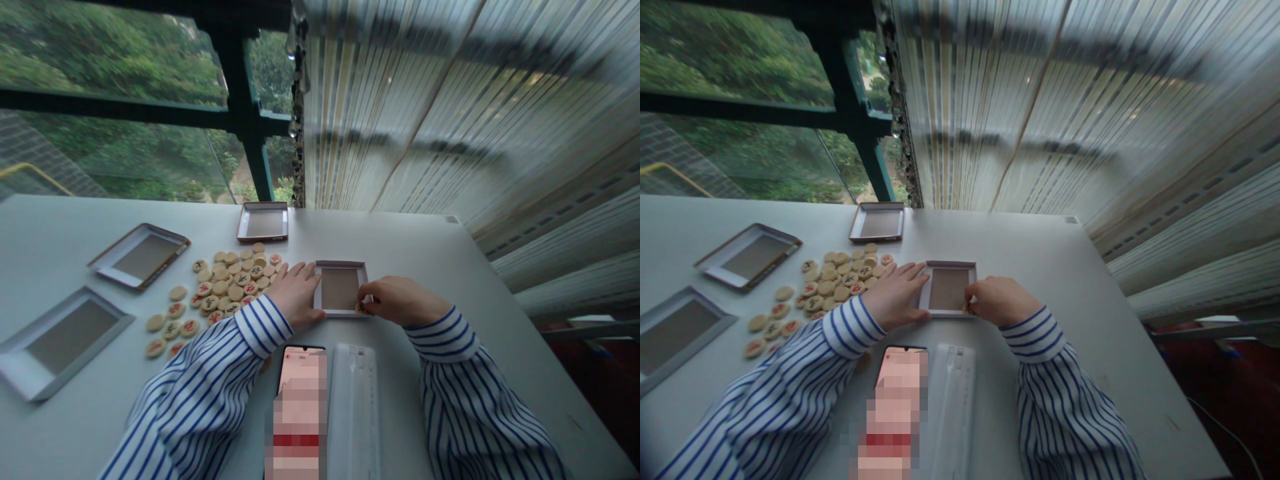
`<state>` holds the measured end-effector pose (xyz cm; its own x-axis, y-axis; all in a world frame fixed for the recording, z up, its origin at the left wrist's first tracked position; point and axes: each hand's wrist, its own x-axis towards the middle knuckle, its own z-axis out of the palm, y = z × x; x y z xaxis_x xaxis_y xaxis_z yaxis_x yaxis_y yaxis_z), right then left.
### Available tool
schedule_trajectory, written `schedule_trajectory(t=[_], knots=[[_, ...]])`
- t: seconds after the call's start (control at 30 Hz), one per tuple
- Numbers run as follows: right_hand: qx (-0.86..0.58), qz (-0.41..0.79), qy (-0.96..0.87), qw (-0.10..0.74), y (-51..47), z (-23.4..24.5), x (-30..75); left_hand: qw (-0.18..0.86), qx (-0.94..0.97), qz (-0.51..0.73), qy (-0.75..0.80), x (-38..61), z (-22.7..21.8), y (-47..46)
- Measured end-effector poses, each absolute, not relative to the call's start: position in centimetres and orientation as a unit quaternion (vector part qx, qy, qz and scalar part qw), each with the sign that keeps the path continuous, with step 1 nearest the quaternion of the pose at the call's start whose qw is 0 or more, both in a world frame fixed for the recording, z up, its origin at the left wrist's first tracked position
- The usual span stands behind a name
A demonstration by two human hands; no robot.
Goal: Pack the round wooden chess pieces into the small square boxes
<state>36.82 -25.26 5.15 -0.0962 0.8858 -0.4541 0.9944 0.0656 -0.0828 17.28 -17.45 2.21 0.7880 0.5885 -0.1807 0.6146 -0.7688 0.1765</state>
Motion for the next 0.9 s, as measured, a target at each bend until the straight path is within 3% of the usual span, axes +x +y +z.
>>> schedule_trajectory(t=[0.9], knots=[[0.661, -0.151, 0.719, 0.151, -25.2, 4.9, 35.5, 0.106, 0.941, -0.048, 0.319, 17.3, 2.0, -17.5]])
